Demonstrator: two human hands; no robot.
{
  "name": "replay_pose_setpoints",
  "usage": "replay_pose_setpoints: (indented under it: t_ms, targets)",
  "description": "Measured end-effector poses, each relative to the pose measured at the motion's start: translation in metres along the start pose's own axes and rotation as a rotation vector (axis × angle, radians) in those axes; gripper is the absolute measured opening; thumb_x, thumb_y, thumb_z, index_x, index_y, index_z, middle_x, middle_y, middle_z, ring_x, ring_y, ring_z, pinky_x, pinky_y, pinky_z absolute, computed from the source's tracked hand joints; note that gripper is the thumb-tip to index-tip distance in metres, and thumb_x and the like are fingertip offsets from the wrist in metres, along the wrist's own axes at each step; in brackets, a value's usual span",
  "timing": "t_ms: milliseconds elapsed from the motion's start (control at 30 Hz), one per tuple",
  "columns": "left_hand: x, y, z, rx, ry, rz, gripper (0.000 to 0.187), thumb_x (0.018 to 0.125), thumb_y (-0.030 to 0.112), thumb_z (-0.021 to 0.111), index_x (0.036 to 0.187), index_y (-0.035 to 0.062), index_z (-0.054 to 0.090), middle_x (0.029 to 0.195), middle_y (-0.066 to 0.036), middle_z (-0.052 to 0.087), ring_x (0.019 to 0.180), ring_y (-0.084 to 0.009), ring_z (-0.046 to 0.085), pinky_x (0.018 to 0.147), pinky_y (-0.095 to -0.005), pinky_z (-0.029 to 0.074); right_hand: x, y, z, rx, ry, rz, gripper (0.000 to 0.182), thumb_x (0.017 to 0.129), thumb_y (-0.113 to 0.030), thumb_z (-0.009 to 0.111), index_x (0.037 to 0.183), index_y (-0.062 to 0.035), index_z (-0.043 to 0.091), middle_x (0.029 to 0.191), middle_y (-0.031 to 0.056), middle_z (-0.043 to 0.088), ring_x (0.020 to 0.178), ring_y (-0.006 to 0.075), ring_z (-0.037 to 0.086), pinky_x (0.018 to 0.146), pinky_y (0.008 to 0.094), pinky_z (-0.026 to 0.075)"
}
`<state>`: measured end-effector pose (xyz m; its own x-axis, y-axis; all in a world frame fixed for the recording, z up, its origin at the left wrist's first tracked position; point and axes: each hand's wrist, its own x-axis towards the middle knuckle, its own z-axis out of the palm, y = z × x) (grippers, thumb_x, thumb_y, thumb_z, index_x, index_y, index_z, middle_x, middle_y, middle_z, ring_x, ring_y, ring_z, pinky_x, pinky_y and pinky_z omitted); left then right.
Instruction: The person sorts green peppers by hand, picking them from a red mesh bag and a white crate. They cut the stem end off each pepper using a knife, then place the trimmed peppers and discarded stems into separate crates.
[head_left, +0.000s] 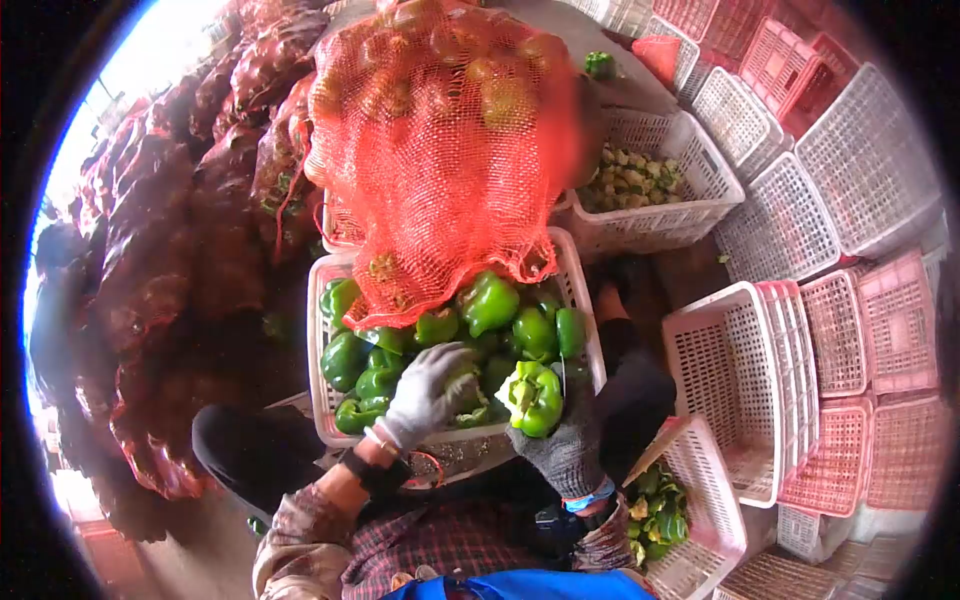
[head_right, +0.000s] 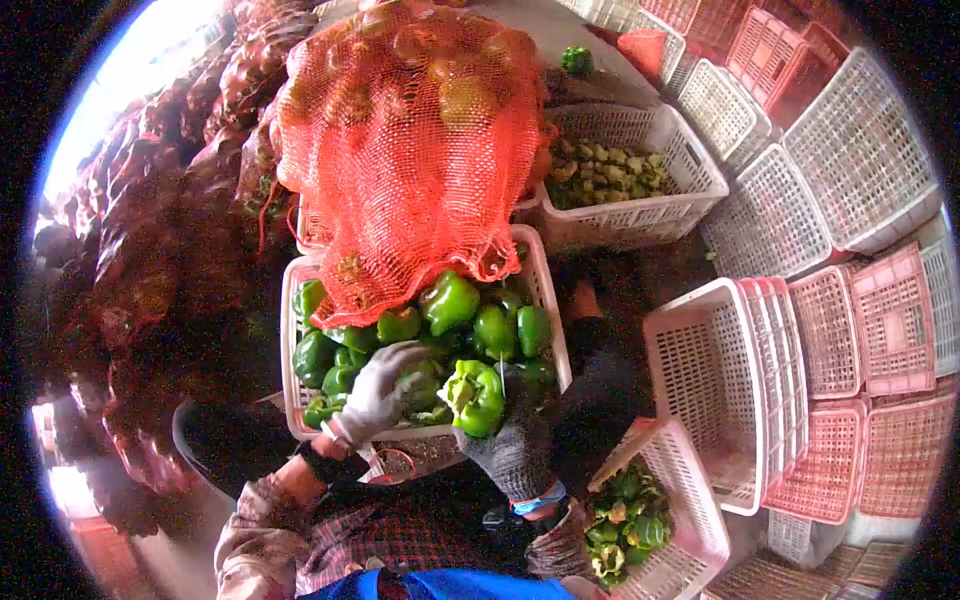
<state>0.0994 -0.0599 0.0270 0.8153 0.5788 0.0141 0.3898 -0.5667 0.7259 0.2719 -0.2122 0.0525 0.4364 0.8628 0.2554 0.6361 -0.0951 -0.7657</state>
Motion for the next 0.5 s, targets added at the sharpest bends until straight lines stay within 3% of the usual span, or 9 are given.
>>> replay_pose_setpoints:
  t_ms: [67, 100, 167, 200, 233, 300, 333, 433, 500]
  targets:
    - [-0.009, 0.024, -0.006, -0.632, 0.082, -0.082, 0.054, 0.090, 0.049, 0.057, 0.118, 0.0032, 0.057, 0.104, -0.017, 0.063, 0.102, -0.0304, 0.061, 0.087, -0.0367, 0.047, -0.002, -0.008, -0.004, -0.075, -0.078, -0.057, 0.069, 0.073, -0.022, 0.075, 0.132, -0.0037, 0.045, 0.115, 0.0199, 0.059, 0.101, 0.0374, 0.060, 0.084, 0.0453, 0.050]
    - [-0.011, 0.041, -0.020, -0.586, -0.115, -0.147, 0.063, 0.090, 0.052, 0.059, 0.125, 0.0004, 0.051, 0.116, -0.009, 0.061, 0.106, -0.0173, 0.055, 0.091, -0.0336, 0.045, -0.003, -0.011, -0.005, -0.110, -0.115, -0.087, 0.066, 0.076, -0.020, 0.073, 0.133, -0.0031, 0.044, 0.115, 0.0209, 0.059, 0.100, 0.0383, 0.061, 0.083, 0.0456, 0.050]
    - [-0.020, 0.062, -0.010, -0.686, -0.129, -0.223, 0.057, 0.091, 0.048, 0.058, 0.122, -0.0001, 0.052, 0.109, -0.011, 0.064, 0.100, -0.0185, 0.059, 0.086, -0.0339, 0.047, -0.003, 0.000, 0.000, -0.146, -0.184, -0.234, 0.057, 0.082, -0.013, 0.065, 0.134, -0.0033, 0.044, 0.119, 0.0211, 0.058, 0.102, 0.0381, 0.061, 0.086, 0.0453, 0.050]
    - [-0.020, 0.068, -0.014, -0.501, -0.039, -0.177, 0.050, 0.092, 0.041, 0.057, 0.121, -0.0004, 0.051, 0.097, -0.015, 0.066, 0.091, -0.0239, 0.064, 0.080, -0.0348, 0.049, -0.002, -0.011, -0.005, -0.119, -0.202, -0.225, 0.051, 0.087, -0.007, 0.056, 0.135, -0.0031, 0.043, 0.125, 0.0220, 0.056, 0.108, 0.0370, 0.060, 0.089, 0.0433, 0.050]
    - [-0.021, 0.070, -0.012, -0.421, -0.008, -0.093, 0.048, 0.093, 0.036, 0.055, 0.122, -0.0013, 0.050, 0.090, -0.021, 0.065, 0.083, -0.0309, 0.067, 0.074, -0.0363, 0.050, -0.005, -0.009, -0.008, -0.089, -0.229, -0.255, 0.052, 0.086, -0.008, 0.058, 0.136, -0.0029, 0.043, 0.126, 0.0223, 0.055, 0.109, 0.0369, 0.060, 0.090, 0.0427, 0.050]
    - [-0.028, 0.067, -0.008, -0.370, -0.077, -0.035, 0.048, 0.094, 0.035, 0.054, 0.124, -0.0017, 0.049, 0.091, -0.023, 0.065, 0.083, -0.0345, 0.067, 0.073, -0.0369, 0.051, -0.012, 0.001, -0.009, -0.026, -0.296, -0.318, 0.056, 0.084, -0.010, 0.063, 0.136, -0.0024, 0.042, 0.127, 0.0229, 0.054, 0.110, 0.0366, 0.059, 0.091, 0.0415, 0.050]
    - [-0.032, 0.064, -0.006, -0.341, -0.134, -0.084, 0.050, 0.094, 0.035, 0.054, 0.125, -0.0033, 0.047, 0.091, -0.023, 0.065, 0.083, -0.0318, 0.067, 0.073, -0.0363, 0.051, -0.021, 0.008, 0.003, 0.138, -0.317, -0.253, 0.065, 0.080, -0.017, 0.070, 0.136, -0.0023, 0.042, 0.126, 0.0220, 0.056, 0.109, 0.0367, 0.060, 0.091, 0.0423, 0.050]
    - [-0.040, 0.051, -0.001, -0.519, -0.287, -0.172, 0.057, 0.093, 0.037, 0.056, 0.128, -0.0065, 0.043, 0.088, -0.014, 0.066, 0.079, -0.0178, 0.063, 0.070, -0.0333, 0.050, -0.032, 0.010, 0.004, 0.150, -0.374, -0.207, 0.073, 0.075, -0.025, 0.076, 0.135, -0.0023, 0.042, 0.122, 0.0198, 0.058, 0.104, 0.0371, 0.061, 0.090, 0.0437, 0.050]
    - [-0.031, 0.046, 0.005, -0.548, -0.201, -0.036, 0.052, 0.091, 0.035, 0.058, 0.120, -0.0058, 0.046, 0.075, -0.013, 0.062, 0.065, -0.0199, 0.059, 0.060, -0.0344, 0.047, -0.033, 0.014, 0.008, 0.202, -0.410, -0.150, 0.077, 0.073, -0.031, 0.079, 0.134, -0.0021, 0.042, 0.118, 0.0180, 0.059, 0.100, 0.0375, 0.062, 0.088, 0.0440, 0.050]
